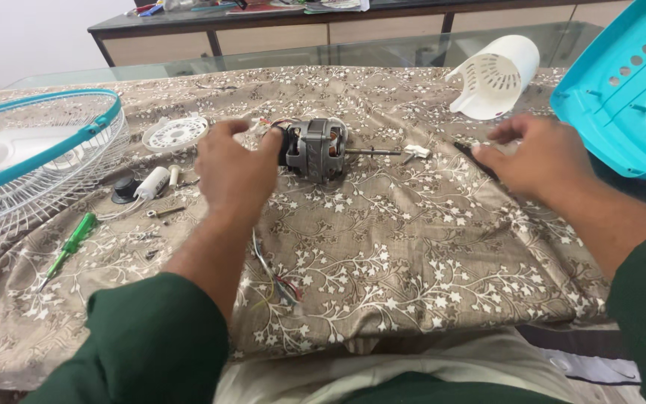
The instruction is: The person assembles an electric fan motor by hand, inserting a small white plastic piece into the motor housing, then using a green screwdriver to tighten a screw. They attach a white plastic motor cover and secure it with a knob, completing the motor assembly.
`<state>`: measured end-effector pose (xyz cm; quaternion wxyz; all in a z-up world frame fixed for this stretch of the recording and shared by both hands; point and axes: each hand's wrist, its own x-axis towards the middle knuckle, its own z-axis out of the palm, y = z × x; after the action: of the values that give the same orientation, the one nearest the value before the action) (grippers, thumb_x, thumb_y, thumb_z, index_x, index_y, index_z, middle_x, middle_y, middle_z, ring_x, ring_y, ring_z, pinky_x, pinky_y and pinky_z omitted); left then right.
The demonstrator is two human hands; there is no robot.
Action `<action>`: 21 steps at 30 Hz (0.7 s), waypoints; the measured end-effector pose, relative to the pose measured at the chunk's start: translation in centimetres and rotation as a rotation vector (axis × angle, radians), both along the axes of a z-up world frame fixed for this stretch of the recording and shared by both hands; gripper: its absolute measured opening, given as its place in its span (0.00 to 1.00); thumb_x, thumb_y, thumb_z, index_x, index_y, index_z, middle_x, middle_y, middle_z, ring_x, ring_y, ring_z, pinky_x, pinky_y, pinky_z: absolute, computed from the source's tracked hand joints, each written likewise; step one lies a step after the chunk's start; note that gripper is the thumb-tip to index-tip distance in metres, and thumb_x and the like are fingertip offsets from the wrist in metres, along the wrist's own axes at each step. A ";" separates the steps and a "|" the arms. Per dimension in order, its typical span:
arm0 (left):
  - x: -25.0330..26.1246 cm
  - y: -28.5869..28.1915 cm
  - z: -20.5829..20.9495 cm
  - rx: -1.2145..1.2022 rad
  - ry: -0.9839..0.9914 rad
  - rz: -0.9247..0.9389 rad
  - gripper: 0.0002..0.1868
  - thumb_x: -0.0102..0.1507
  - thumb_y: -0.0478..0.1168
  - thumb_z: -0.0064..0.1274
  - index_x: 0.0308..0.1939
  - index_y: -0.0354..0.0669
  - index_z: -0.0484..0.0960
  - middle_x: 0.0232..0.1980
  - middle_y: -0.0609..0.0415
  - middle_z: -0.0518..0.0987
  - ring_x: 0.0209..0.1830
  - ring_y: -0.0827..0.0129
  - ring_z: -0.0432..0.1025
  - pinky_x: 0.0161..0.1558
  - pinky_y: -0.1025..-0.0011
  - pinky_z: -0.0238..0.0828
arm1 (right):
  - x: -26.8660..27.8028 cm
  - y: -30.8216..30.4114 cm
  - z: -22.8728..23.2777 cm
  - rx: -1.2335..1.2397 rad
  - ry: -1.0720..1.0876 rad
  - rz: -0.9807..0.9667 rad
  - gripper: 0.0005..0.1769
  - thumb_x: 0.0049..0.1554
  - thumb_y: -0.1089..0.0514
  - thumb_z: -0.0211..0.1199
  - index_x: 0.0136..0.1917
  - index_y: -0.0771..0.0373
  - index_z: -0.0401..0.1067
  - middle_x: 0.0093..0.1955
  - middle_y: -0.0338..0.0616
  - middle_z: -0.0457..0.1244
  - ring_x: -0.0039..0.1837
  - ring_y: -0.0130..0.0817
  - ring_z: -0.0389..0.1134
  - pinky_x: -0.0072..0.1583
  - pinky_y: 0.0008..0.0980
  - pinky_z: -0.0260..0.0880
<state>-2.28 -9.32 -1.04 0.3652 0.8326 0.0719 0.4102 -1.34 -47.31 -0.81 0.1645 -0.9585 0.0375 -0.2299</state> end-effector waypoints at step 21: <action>-2.9 -13.4 -1.8 0.027 0.330 -0.731 0.20 0.59 0.48 0.63 0.49 0.40 0.82 0.45 0.52 0.86 0.41 0.67 0.81 0.46 0.68 0.79 | -1.5 -1.4 -3.1 0.290 -0.241 0.161 0.29 0.54 0.55 0.74 0.65 0.62 0.67 0.52 0.44 0.70 0.44 0.34 0.70 0.47 0.35 0.69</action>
<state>-5.22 -22.69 -2.80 0.4596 0.8627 -0.1770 0.1149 -2.80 -48.70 -3.96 0.3219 -0.8903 -0.0266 -0.3210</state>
